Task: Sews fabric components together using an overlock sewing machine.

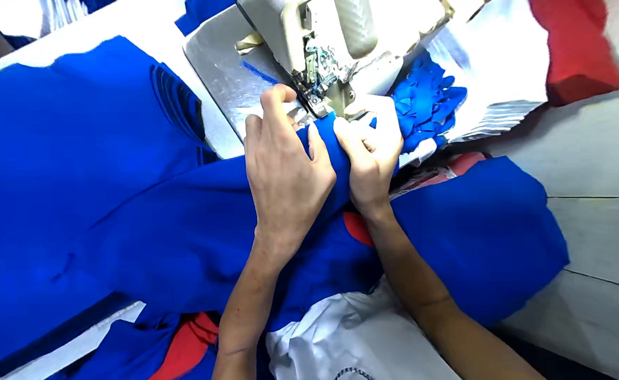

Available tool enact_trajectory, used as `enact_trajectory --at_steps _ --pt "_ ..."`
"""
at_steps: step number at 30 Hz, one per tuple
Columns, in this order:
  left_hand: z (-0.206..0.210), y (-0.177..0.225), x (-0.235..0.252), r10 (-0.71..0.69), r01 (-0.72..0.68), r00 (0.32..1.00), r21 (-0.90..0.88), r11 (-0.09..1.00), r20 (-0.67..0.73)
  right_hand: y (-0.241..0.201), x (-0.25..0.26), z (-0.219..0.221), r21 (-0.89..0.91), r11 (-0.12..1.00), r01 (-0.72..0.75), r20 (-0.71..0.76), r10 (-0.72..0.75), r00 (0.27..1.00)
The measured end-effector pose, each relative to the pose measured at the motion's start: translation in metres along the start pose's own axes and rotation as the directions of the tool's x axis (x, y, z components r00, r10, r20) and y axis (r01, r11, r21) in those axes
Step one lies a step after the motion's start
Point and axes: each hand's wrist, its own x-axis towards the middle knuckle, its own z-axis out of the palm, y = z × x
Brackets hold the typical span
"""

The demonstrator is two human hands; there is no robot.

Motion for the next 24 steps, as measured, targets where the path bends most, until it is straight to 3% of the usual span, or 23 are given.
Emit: enact_trajectory --at_steps 17,24 --pt "0.002 -0.007 0.003 0.023 -0.023 0.999 0.006 1.000 -0.047 0.001 0.016 0.017 -0.014 0.997 0.069 -0.107 -0.071 0.992" --pt "-0.002 -0.016 0.000 0.082 -0.080 0.995 0.038 0.996 -0.054 0.000 0.013 0.010 -0.053 0.998 0.021 -0.049 -0.023 0.999"
